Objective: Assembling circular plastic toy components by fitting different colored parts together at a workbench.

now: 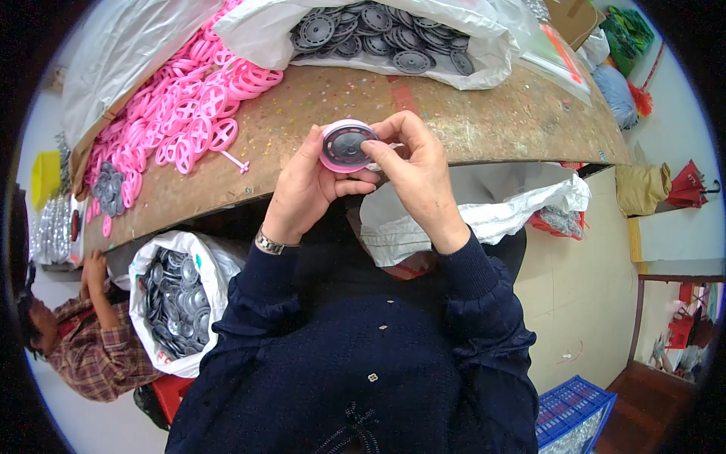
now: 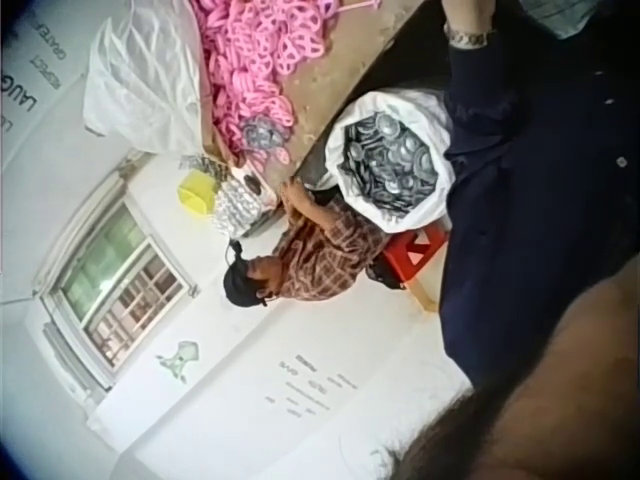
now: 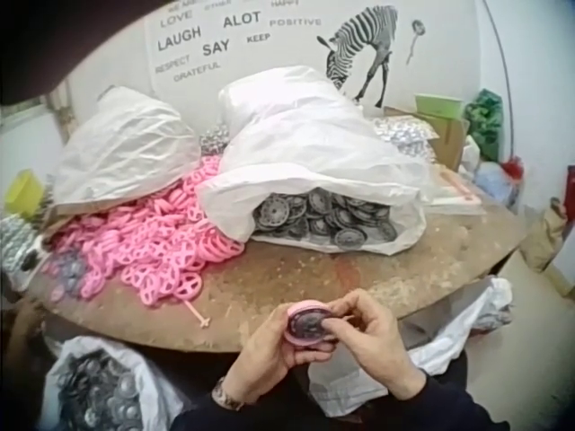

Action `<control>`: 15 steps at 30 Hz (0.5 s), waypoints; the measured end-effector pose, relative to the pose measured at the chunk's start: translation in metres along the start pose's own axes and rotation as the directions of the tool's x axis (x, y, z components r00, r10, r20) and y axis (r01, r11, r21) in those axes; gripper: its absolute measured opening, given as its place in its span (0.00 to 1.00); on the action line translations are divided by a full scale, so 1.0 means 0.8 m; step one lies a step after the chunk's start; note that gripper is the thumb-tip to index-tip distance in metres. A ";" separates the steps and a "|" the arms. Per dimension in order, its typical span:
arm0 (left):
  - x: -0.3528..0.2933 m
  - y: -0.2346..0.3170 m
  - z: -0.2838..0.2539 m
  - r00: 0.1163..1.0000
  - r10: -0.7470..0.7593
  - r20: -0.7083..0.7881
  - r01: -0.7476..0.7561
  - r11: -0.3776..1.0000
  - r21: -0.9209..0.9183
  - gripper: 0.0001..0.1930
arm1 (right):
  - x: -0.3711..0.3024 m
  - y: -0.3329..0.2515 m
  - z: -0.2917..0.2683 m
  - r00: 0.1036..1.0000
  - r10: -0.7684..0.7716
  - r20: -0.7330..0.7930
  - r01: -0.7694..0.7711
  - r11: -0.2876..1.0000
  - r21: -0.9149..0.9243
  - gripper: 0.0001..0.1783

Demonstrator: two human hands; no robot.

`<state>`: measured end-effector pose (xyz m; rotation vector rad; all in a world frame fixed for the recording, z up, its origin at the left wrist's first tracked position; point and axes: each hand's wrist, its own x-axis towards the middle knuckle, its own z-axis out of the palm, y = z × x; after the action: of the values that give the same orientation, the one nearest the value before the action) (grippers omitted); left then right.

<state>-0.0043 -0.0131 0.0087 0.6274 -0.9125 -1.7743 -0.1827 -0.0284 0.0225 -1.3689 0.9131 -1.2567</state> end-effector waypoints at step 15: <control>-0.016 0.003 0.014 0.991 0.131 -0.023 -0.109 0.899 0.425 0.16 | -0.013 -0.017 -0.005 0.997 0.019 0.076 -0.006 0.987 -0.162 0.15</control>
<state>-0.0072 0.0014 0.0170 0.8676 -1.2886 -1.4489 -0.1895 -0.0165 0.0337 -1.5262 0.9856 -1.1316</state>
